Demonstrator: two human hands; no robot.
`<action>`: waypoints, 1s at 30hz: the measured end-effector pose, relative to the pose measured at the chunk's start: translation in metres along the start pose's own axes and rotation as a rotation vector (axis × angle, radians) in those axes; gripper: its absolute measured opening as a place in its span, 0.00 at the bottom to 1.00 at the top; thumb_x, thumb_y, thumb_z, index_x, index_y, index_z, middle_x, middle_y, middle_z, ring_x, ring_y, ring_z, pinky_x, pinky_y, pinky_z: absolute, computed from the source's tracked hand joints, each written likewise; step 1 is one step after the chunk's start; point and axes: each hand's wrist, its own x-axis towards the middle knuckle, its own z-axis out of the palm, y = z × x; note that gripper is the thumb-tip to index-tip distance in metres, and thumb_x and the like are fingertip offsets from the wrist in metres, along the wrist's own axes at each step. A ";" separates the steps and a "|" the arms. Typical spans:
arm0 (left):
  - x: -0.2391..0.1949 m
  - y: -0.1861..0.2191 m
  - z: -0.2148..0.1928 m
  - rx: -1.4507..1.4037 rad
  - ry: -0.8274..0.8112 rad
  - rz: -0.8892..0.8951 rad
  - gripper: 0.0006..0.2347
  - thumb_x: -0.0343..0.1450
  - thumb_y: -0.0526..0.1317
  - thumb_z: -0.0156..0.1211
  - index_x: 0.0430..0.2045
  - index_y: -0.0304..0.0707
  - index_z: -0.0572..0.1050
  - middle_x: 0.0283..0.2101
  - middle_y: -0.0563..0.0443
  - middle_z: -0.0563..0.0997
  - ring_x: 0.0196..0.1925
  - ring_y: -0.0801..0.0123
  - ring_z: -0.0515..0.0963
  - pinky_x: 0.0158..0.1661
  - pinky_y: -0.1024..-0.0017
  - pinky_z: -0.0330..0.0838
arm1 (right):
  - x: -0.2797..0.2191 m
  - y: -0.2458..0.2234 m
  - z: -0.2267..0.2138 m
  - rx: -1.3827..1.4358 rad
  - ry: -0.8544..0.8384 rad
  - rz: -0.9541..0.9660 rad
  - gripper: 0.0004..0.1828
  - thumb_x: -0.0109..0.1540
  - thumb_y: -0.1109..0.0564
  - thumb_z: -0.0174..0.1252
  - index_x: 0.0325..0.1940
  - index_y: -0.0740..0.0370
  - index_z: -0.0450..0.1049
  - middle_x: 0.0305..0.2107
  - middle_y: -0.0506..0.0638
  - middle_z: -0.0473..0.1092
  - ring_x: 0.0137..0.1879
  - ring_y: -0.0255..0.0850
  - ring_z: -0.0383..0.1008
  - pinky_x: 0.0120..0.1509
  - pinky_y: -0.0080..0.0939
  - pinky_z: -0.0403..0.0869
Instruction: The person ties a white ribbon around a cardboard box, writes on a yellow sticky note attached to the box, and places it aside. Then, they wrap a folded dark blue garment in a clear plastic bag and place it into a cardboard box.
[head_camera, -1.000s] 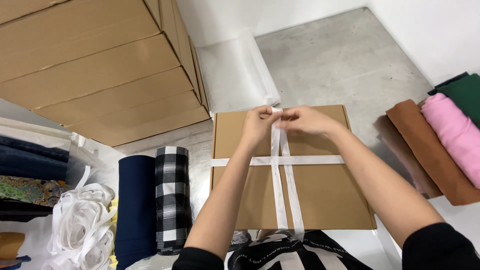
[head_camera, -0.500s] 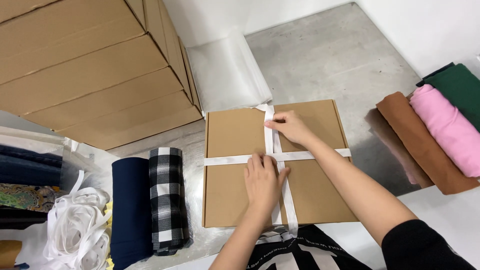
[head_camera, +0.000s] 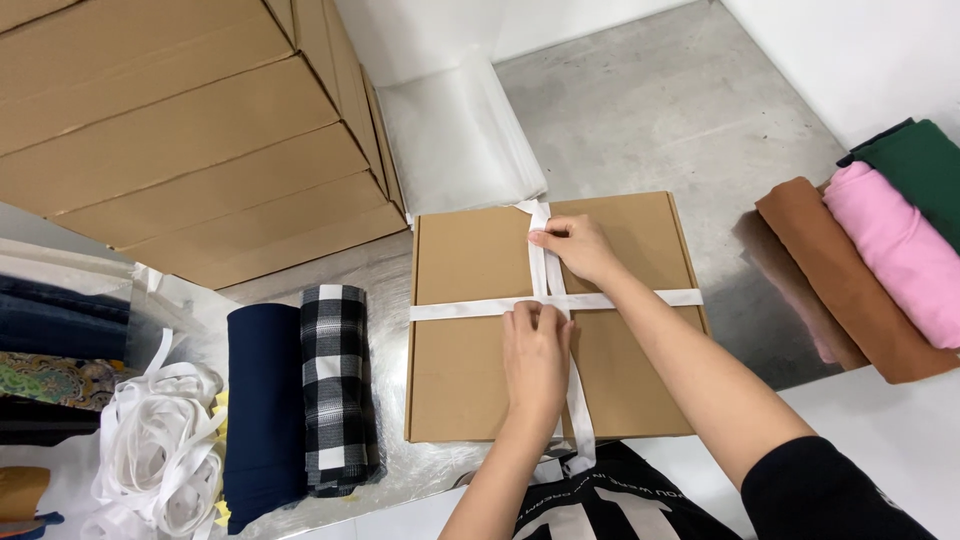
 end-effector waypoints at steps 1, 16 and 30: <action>0.002 0.006 -0.008 0.001 0.001 -0.002 0.08 0.72 0.40 0.69 0.29 0.43 0.74 0.46 0.52 0.69 0.48 0.56 0.74 0.43 0.66 0.71 | -0.001 -0.002 0.000 0.000 -0.002 -0.001 0.06 0.61 0.47 0.71 0.36 0.48 0.87 0.39 0.43 0.83 0.52 0.45 0.82 0.56 0.44 0.76; -0.001 0.008 -0.011 -0.875 -0.240 -0.625 0.20 0.73 0.40 0.69 0.53 0.28 0.67 0.36 0.41 0.90 0.33 0.66 0.90 0.34 0.73 0.83 | -0.002 -0.013 -0.003 0.099 -0.008 0.089 0.08 0.61 0.45 0.71 0.40 0.47 0.88 0.37 0.48 0.83 0.49 0.39 0.80 0.53 0.40 0.75; 0.002 -0.019 0.016 -0.944 -0.332 -0.590 0.11 0.75 0.40 0.67 0.34 0.26 0.81 0.23 0.44 0.86 0.20 0.67 0.87 0.20 0.77 0.81 | 0.001 -0.019 0.003 0.019 0.051 0.147 0.09 0.63 0.43 0.69 0.39 0.45 0.87 0.32 0.44 0.82 0.42 0.38 0.80 0.46 0.37 0.74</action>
